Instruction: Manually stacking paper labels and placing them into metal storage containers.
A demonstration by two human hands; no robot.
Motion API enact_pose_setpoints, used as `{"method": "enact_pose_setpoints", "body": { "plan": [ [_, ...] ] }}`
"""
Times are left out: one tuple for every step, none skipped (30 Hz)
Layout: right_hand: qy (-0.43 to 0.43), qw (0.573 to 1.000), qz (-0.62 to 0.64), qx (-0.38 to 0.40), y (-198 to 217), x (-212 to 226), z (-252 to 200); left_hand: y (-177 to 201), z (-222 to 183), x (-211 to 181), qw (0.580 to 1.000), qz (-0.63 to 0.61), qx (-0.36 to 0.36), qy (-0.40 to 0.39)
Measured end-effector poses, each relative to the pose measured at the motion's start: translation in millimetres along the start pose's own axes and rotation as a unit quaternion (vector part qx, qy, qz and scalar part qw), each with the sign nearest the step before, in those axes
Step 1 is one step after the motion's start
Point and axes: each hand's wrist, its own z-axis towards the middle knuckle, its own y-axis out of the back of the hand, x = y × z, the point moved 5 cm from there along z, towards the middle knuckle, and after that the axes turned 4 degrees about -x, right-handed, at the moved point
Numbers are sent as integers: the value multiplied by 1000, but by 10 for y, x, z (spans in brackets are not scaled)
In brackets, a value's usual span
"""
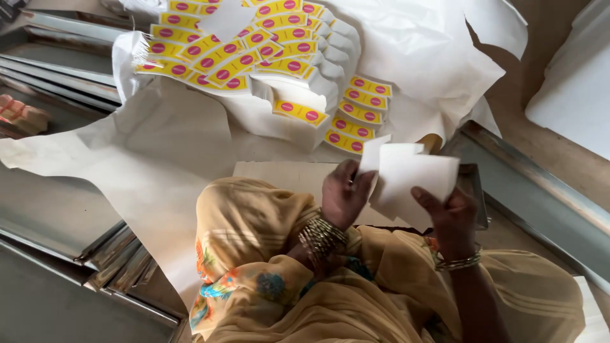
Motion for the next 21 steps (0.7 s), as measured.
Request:
{"method": "enact_pose_setpoints", "body": {
  "plan": [
    [2, 1000, 0, -1, 160, 9, 30, 49, 75, 124, 1000, -1, -1, -2],
    [-7, 996, 90, -14, 330, 10, 67, 85, 154, 298, 981, -186, -1, 56],
    [-17, 983, 178, -26, 493, 6, 100, 111, 224, 470, 925, -363, -1, 114],
    [-16, 983, 179, -26, 615, 105, 110, 382, 271, 332, 925, -363, -1, 113],
    [-43, 955, 290, -37, 731, 180, 126, 610, 311, 232, 903, -394, 26, 169],
    [-69, 913, 398, -47, 841, 251, 142, 835, 343, 128, 877, -421, 54, 224],
    [-70, 914, 397, -47, 854, 145, 164, 689, 275, 251, 877, -421, 53, 225],
    [-97, 928, 359, 0, 816, 28, 184, 535, 204, 377, 897, -373, 68, 225],
    [-121, 938, 323, 45, 772, -93, 189, 386, 154, 500, 916, -323, 85, 223],
    [-121, 937, 325, 42, 542, 32, 113, 266, 54, 470, 916, -321, 89, 223],
    [-117, 950, 276, 93, 293, 170, 24, 102, -39, 406, 901, -365, 105, 209],
    [-112, 957, 225, 143, 43, 302, -58, -60, -135, 343, 883, -408, 122, 196],
    [-113, 958, 225, 136, -21, 339, -75, -53, -175, 176, 882, -408, 128, 198],
    [-143, 959, 210, 125, -88, 346, -96, -36, -214, 16, 872, -426, 124, 206],
    [-173, 958, 197, 117, -194, 356, -107, 18, -239, -130, 864, -441, 117, 214],
    [-173, 958, 200, 115, -210, 341, -109, 61, -271, -187, 864, -439, 120, 214],
    [-170, 962, 181, 118, -236, 326, -108, 116, -299, -219, 891, -379, 118, 222],
    [-166, 965, 162, 121, -258, 310, -104, 171, -324, -252, 913, -316, 116, 229],
    [-167, 965, 165, 116, -293, 306, -126, 172, -338, -295, 913, -314, 122, 229],
    [-157, 969, 155, 114, -327, 309, -145, 165, -352, -342, 916, -303, 137, 223],
    [-147, 972, 143, 114, -357, 311, -156, 153, -370, -389, 919, -294, 151, 217]
  ]
}}
